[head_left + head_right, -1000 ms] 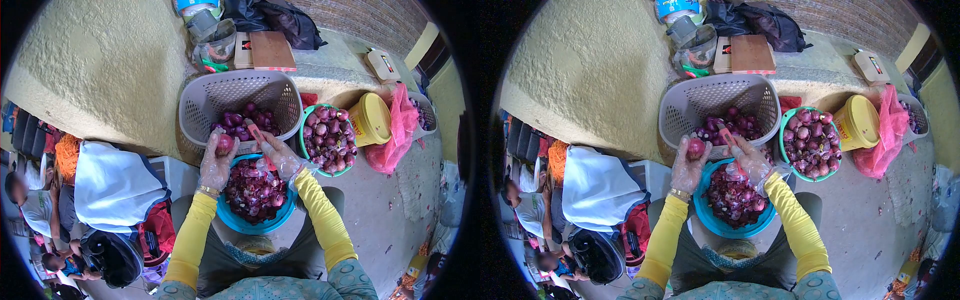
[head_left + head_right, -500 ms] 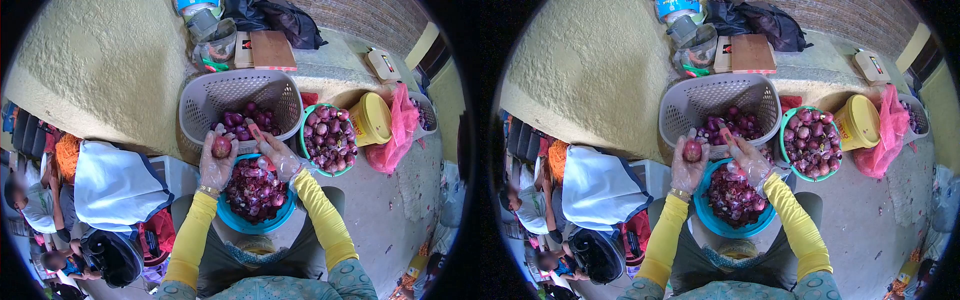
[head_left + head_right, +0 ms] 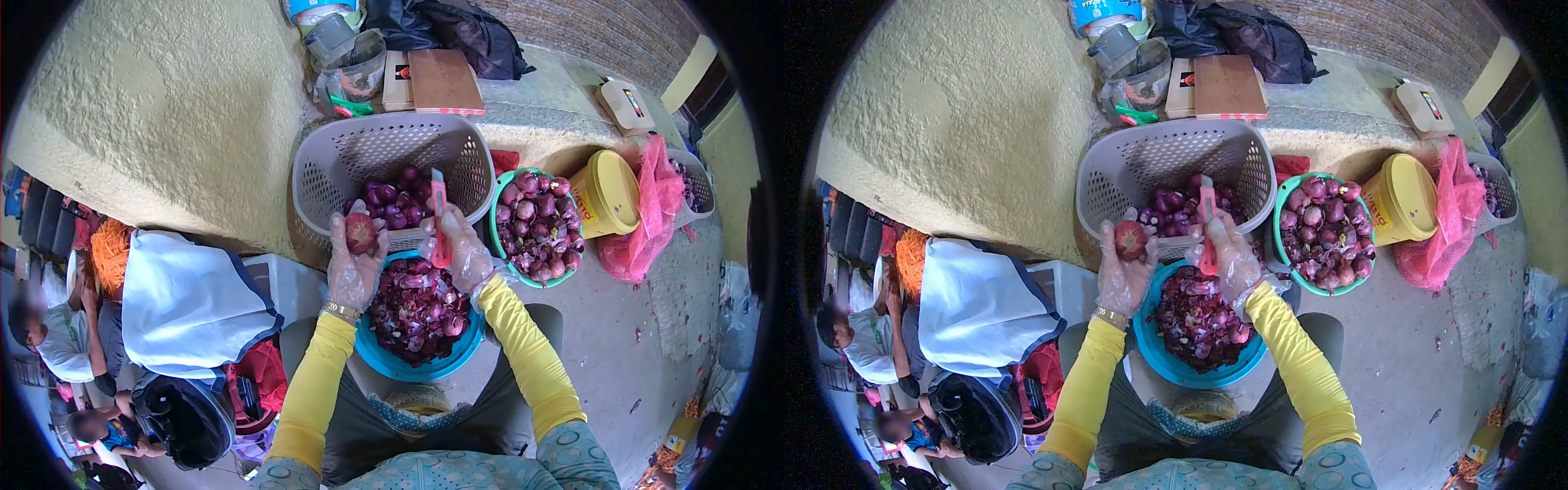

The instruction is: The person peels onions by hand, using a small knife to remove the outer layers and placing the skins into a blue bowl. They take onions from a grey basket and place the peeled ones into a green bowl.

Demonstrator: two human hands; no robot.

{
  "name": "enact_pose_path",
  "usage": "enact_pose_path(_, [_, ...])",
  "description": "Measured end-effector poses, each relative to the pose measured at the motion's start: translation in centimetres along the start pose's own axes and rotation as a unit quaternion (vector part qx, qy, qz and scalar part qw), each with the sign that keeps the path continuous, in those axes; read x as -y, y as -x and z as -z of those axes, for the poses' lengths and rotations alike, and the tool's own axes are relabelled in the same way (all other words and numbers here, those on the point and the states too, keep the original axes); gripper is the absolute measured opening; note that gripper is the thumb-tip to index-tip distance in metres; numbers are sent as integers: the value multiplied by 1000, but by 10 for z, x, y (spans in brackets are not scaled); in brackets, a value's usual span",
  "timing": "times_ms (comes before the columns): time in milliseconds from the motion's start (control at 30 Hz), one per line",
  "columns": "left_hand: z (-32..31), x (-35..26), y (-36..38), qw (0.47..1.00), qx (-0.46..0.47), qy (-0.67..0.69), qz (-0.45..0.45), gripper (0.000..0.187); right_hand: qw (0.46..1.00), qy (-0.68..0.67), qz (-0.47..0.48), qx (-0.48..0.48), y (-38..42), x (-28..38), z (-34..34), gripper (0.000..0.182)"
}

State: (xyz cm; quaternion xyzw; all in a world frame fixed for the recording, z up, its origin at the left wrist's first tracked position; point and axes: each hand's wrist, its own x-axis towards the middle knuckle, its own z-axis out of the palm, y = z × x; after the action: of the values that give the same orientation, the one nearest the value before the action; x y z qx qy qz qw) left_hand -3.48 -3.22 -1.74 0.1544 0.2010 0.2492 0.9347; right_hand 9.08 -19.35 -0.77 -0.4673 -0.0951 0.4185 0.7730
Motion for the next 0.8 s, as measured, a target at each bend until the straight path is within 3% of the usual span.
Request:
enact_pose_path(100, [11, -4, -4, 995, 48, 65, 51, 50, 999, -16, 34, -5, 6, 6, -1, 45])
enact_pose_path(167, [9, -3, -9, 987, 94, 105, 76, 51, 999, 37, -17, 30, 9, 8, 5, 49])
enact_pose_path(233, [-8, -1, -9, 996, -14, 79, 28, 49, 999, 42, -24, 1, 10, 7, 2, 52])
enact_pose_path(333, [-19, -6, -15, 999, 31, 39, 7, 38, 998, 39, -37, 13, -2, -5, 12, 60])
enact_pose_path(433, [-14, -5, -24, 996, 28, 78, 14, 39, 998, 32, -12, 47, 4, -1, 8, 60])
enact_pose_path(467, [-13, -2, -22, 1000, 22, 9, -14, 44, 999, 7, -6, 35, 6, 0, 1, 59])
enact_pose_path(600, [-18, 0, -22, 1000, 23, 6, 5, 58, 998, 24, -30, 40, 11, 13, -10, 52])
enact_pose_path(733, [-10, -6, -27, 994, 52, 57, 73, 54, 998, 59, 20, 32, 10, 10, -9, 46])
enact_pose_path(800, [-16, -4, -26, 992, -35, 98, 68, 54, 996, 82, 23, 15, 12, 10, -12, 38])
